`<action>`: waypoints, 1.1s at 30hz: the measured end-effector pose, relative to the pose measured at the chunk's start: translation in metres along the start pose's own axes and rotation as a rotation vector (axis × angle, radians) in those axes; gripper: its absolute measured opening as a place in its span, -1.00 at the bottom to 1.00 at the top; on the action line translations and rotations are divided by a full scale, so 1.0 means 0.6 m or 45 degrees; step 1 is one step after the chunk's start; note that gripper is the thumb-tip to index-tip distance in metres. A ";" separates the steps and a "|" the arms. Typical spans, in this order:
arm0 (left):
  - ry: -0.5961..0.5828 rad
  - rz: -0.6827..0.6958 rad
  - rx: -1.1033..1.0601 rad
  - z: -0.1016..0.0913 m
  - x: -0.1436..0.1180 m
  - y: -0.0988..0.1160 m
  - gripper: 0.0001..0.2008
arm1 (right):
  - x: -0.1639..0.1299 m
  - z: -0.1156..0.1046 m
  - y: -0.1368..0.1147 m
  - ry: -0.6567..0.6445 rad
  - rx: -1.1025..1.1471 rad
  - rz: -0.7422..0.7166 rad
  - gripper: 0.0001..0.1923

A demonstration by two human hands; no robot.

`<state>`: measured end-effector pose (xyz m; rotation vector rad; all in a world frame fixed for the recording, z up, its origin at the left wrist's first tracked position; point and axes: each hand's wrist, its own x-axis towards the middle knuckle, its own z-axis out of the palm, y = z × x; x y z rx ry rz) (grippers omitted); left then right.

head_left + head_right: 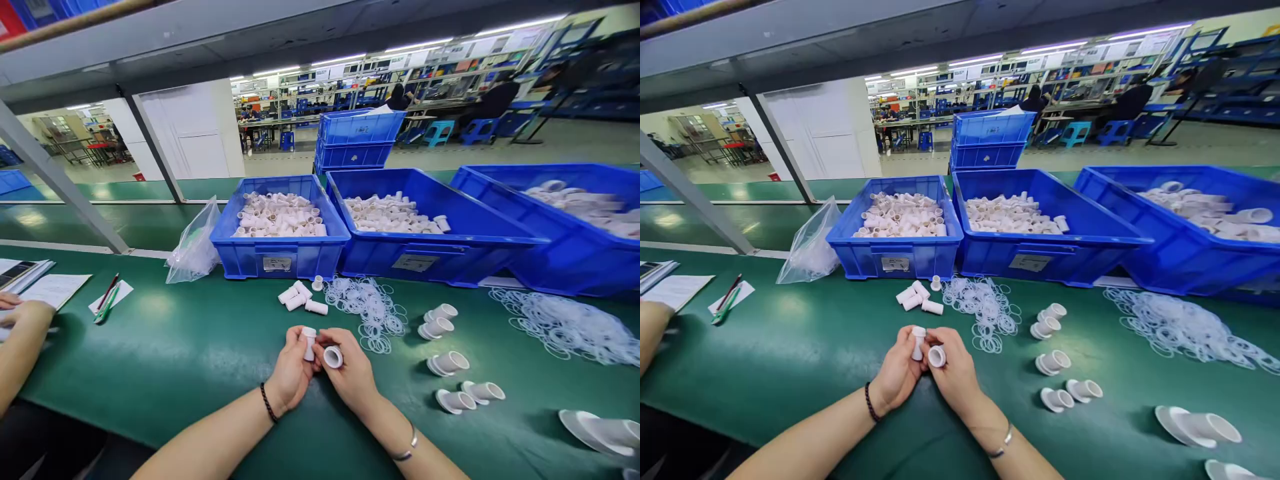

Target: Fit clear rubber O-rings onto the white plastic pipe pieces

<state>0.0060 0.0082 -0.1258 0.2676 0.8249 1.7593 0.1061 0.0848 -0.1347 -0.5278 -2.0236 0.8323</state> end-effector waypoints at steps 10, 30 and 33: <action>-0.002 0.010 -0.045 -0.001 0.000 -0.001 -0.54 | 0.003 0.002 -0.005 -0.039 -0.056 -0.079 -0.81; -0.024 0.004 0.057 -0.008 0.002 -0.004 -0.59 | 0.010 -0.011 -0.006 -0.095 0.090 0.026 -0.77; 0.020 -0.015 0.084 -0.010 0.002 0.000 -0.57 | 0.010 -0.012 -0.005 -0.167 0.134 0.129 -0.78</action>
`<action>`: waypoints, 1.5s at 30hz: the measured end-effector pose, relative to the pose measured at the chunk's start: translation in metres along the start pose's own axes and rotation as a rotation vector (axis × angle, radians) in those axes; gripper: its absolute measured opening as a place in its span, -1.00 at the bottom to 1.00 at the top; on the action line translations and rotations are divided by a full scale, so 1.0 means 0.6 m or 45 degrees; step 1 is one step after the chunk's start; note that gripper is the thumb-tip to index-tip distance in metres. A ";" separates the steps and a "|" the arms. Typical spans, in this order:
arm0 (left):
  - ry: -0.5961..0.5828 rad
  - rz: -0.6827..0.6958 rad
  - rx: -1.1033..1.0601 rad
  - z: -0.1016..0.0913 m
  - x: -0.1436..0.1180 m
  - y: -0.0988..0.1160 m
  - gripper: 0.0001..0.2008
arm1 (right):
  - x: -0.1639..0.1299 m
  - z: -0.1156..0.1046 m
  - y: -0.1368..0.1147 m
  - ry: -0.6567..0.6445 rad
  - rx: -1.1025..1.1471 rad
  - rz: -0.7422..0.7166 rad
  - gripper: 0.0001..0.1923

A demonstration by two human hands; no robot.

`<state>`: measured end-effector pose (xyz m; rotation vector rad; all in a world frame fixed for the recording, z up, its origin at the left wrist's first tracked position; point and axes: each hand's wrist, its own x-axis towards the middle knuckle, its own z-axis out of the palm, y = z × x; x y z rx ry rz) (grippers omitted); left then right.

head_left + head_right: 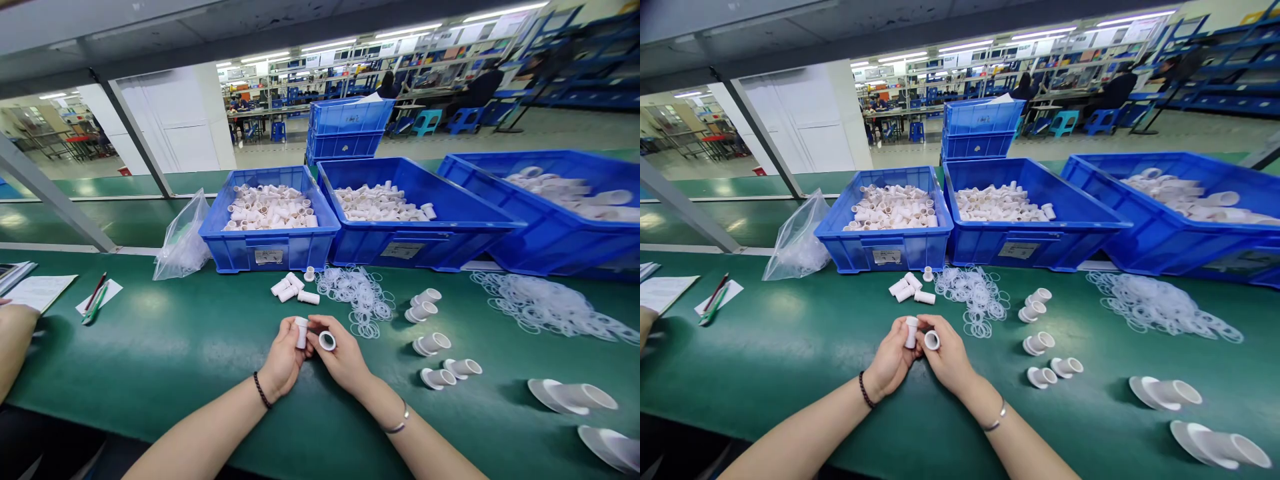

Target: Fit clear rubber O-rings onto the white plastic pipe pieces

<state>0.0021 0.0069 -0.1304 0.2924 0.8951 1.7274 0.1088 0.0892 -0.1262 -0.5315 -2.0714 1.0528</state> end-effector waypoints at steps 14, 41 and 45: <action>-0.049 0.111 0.121 0.016 -0.011 0.012 -0.54 | -0.003 0.000 0.007 0.180 0.216 0.280 -0.63; -0.111 0.150 0.511 -0.012 -0.008 0.018 -0.54 | -0.010 -0.186 -0.084 0.373 -0.174 0.167 -0.63; -0.084 0.099 0.525 -0.017 -0.002 0.014 -0.57 | -0.057 -0.298 -0.099 0.344 -0.986 0.263 -0.69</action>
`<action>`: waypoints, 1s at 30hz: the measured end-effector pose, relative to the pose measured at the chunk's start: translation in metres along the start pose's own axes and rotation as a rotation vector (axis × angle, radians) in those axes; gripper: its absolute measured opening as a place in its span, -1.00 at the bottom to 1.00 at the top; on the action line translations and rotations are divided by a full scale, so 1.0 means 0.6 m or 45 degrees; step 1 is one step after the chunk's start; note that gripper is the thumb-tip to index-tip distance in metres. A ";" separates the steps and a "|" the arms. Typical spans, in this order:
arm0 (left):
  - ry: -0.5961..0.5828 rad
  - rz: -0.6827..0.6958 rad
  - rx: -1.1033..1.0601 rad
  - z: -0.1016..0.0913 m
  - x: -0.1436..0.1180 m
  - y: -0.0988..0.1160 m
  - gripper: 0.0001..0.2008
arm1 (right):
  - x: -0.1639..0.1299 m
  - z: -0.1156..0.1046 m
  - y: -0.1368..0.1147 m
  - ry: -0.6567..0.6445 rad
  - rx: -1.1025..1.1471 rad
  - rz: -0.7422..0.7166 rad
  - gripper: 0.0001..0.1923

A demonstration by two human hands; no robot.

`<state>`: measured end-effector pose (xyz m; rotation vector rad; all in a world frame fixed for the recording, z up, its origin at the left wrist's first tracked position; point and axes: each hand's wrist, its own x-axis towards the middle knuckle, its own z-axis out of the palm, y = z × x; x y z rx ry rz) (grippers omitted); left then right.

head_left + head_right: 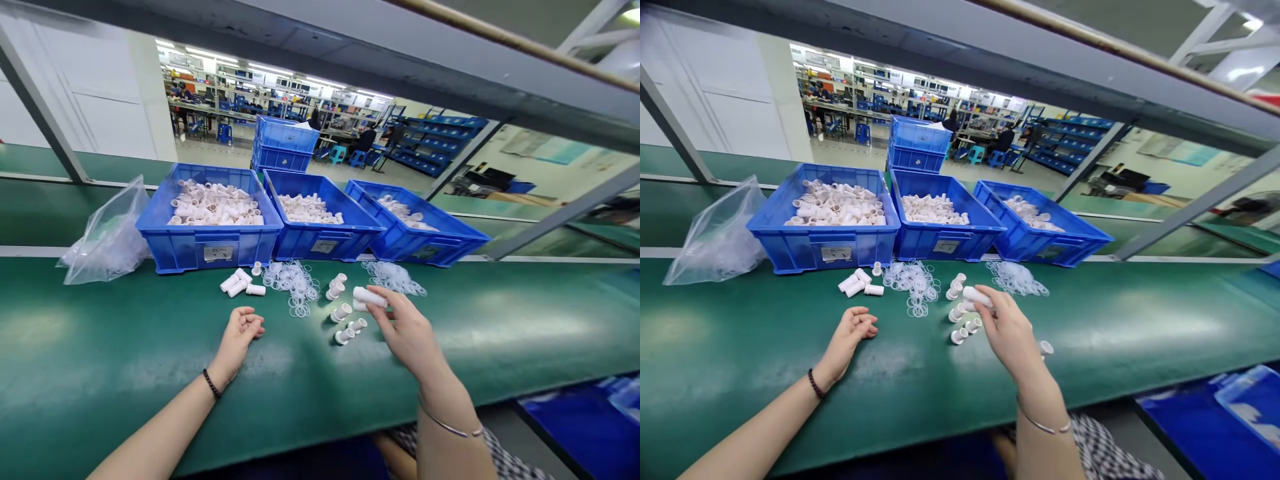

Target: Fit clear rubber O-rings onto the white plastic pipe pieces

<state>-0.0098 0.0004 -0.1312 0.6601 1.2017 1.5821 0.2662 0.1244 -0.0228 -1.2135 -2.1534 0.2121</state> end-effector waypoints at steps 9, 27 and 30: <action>-0.011 -0.004 0.048 -0.004 0.001 -0.002 -0.58 | -0.001 0.019 0.057 -0.438 -0.614 0.125 -0.69; -0.051 -0.021 0.105 -0.004 0.004 0.003 -0.66 | -0.026 0.007 -0.013 -0.795 -0.686 0.144 -0.74; -0.053 -0.012 0.092 -0.002 0.006 0.002 -0.66 | -0.022 0.013 -0.014 -0.774 -0.712 0.165 -0.66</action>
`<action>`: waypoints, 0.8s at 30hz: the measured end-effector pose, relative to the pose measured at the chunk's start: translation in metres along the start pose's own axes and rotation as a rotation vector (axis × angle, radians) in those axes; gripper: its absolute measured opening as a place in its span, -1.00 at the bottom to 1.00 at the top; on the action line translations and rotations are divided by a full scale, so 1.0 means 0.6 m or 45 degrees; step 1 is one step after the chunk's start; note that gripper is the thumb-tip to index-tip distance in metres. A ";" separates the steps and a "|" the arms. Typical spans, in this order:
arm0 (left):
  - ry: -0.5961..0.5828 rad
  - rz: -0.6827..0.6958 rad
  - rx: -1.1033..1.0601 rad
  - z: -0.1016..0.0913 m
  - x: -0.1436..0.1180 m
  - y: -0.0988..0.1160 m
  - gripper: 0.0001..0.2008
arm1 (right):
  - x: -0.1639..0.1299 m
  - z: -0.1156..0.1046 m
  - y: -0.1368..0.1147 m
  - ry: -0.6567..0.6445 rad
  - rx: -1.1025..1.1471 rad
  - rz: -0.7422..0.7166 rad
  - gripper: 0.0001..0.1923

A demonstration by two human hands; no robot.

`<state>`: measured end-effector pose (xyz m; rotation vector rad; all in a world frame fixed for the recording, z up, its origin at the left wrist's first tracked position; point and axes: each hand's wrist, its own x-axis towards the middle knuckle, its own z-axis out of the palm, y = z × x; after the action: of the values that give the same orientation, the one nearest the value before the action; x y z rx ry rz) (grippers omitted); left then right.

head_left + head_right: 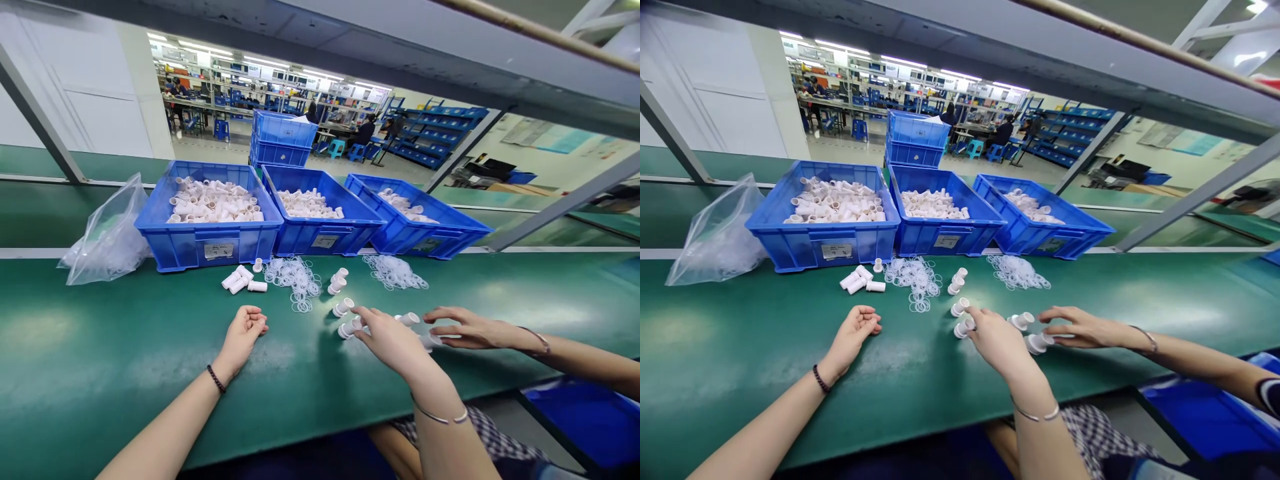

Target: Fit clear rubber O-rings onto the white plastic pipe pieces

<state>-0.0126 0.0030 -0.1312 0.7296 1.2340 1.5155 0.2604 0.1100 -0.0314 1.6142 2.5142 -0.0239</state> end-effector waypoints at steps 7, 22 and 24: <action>0.123 0.124 0.135 0.002 0.007 -0.011 -0.74 | 0.051 0.010 -0.110 0.318 0.234 -0.338 -0.68; 0.217 0.588 1.784 -0.075 0.088 0.034 -0.59 | 0.157 0.091 -0.301 0.354 0.372 -0.680 -0.58; 0.219 0.566 1.873 -0.066 0.078 0.037 -0.68 | 0.144 0.098 -0.297 0.305 0.427 -0.652 -0.56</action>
<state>-0.0695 0.0343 -0.1283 1.9070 2.4010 0.7386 0.0708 0.1078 -0.1138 1.0623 3.1855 -0.3456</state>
